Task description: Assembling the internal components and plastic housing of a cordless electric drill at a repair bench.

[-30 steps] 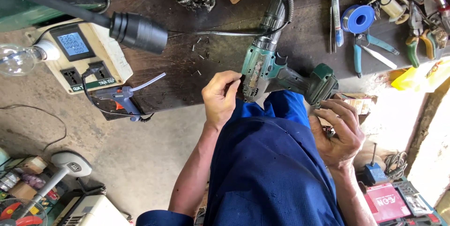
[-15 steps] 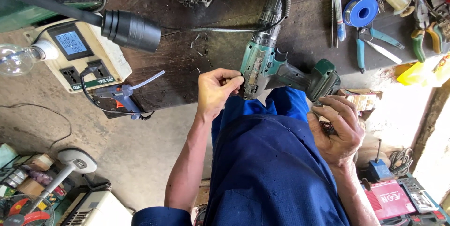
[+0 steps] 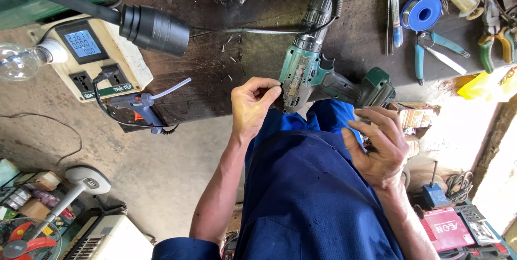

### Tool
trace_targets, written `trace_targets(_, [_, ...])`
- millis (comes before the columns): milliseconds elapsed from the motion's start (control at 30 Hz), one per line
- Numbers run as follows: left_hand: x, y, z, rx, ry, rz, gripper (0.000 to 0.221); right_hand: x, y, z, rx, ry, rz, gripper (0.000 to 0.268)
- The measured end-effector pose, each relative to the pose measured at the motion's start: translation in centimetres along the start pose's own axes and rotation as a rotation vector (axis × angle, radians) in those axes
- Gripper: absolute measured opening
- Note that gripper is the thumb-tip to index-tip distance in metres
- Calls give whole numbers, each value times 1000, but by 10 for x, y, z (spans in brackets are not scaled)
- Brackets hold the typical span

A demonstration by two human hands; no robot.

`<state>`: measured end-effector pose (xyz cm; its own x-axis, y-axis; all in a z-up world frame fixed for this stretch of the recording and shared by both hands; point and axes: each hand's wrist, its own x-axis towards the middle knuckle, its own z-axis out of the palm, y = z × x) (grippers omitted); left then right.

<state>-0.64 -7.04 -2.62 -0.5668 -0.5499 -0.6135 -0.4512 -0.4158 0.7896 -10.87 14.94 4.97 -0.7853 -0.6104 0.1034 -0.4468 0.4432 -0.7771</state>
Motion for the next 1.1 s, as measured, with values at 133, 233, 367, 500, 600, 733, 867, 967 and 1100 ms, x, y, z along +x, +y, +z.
trace_targets(133, [-1,-3,3,23,47,4,12,3,-5,8,6,-20,-30,9])
trace_targets(233, [-1,-3,4,24,62,-29,11,1,-5,14,16,-23,-36,9])
trace_targets(367, [0,-4,2,-44,28,-92,13,4,-5,17,34,-32,-52,10])
trace_targets(500, [0,3,5,-16,52,-83,11,6,-5,21,41,-41,-50,11])
trace_targets(600, [0,2,10,29,82,-72,9,7,-5,23,19,-52,-67,12])
trace_targets(733, [1,0,13,46,112,-92,9,7,-4,26,14,-71,-66,12])
trace_targets(867, [0,-1,12,51,123,-114,9,9,-5,28,16,-83,-59,13])
trace_targets(967, [3,-7,14,-9,142,-158,10,9,-2,28,9,-88,-73,14])
trace_targets(1100, [7,-32,12,-92,194,-189,17,11,-2,31,15,-92,-92,14])
